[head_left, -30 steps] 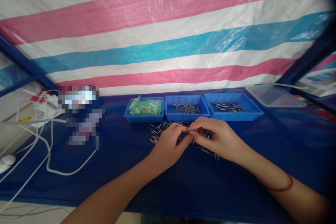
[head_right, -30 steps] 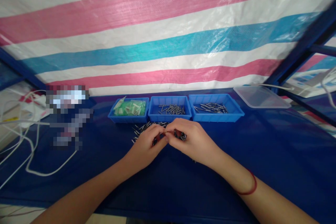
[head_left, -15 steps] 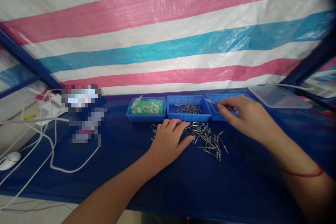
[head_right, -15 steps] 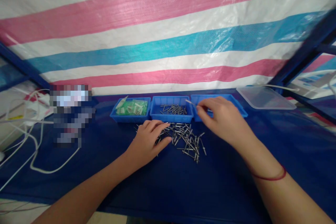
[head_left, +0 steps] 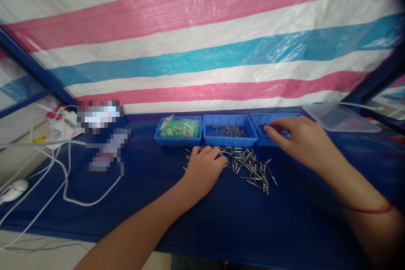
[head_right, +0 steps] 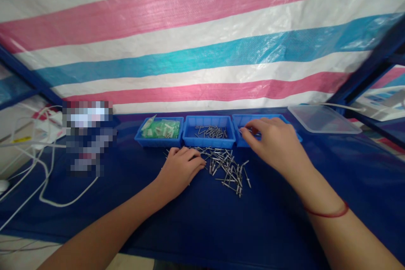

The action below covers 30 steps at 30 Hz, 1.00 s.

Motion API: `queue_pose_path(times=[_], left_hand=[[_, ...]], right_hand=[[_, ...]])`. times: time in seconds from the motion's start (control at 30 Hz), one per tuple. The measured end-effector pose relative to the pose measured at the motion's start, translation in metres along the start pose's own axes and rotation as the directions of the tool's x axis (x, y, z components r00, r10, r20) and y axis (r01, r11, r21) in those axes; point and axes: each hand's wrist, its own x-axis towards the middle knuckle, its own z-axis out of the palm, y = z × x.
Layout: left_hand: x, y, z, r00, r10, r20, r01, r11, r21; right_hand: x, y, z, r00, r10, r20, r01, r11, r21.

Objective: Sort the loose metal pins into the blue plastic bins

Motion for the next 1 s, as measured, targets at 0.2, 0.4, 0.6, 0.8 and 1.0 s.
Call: queue_pose_path(times=[0.2, 0.4, 0.6, 0.8, 1.0], left_hand=[[0.003, -0.001, -0.005, 0.998, -0.036, -0.043, 0.032, 0.997, -0.072], [0.005, 0.001, -0.014, 0.976, -0.157, -0.154, 0.068, 0.882, -0.467], [0.003, 0.006, -0.015, 0.933, -0.282, -0.223, 0.057, 0.73, -0.681], [0.003, 0.007, -0.016, 0.91, -0.353, -0.218, 0.089, 0.68, -0.728], [0.002, 0.008, -0.017, 0.915, -0.365, -0.174, 0.11, 0.639, -0.761]], right_hand=[[-0.006, -0.037, 0.005, 0.944, -0.312, 0.109, 0.265, 0.912, 0.314], [-0.014, -0.061, 0.008, 0.921, -0.358, 0.152, 0.237, 0.827, 0.511], [-0.017, -0.073, 0.009, 0.875, -0.393, 0.284, 0.091, 0.708, 0.7], [-0.019, -0.077, 0.014, 0.895, -0.28, 0.348, -0.103, 0.63, 0.77], [-0.019, -0.076, 0.017, 0.885, -0.294, 0.362, -0.157, 0.543, 0.825]])
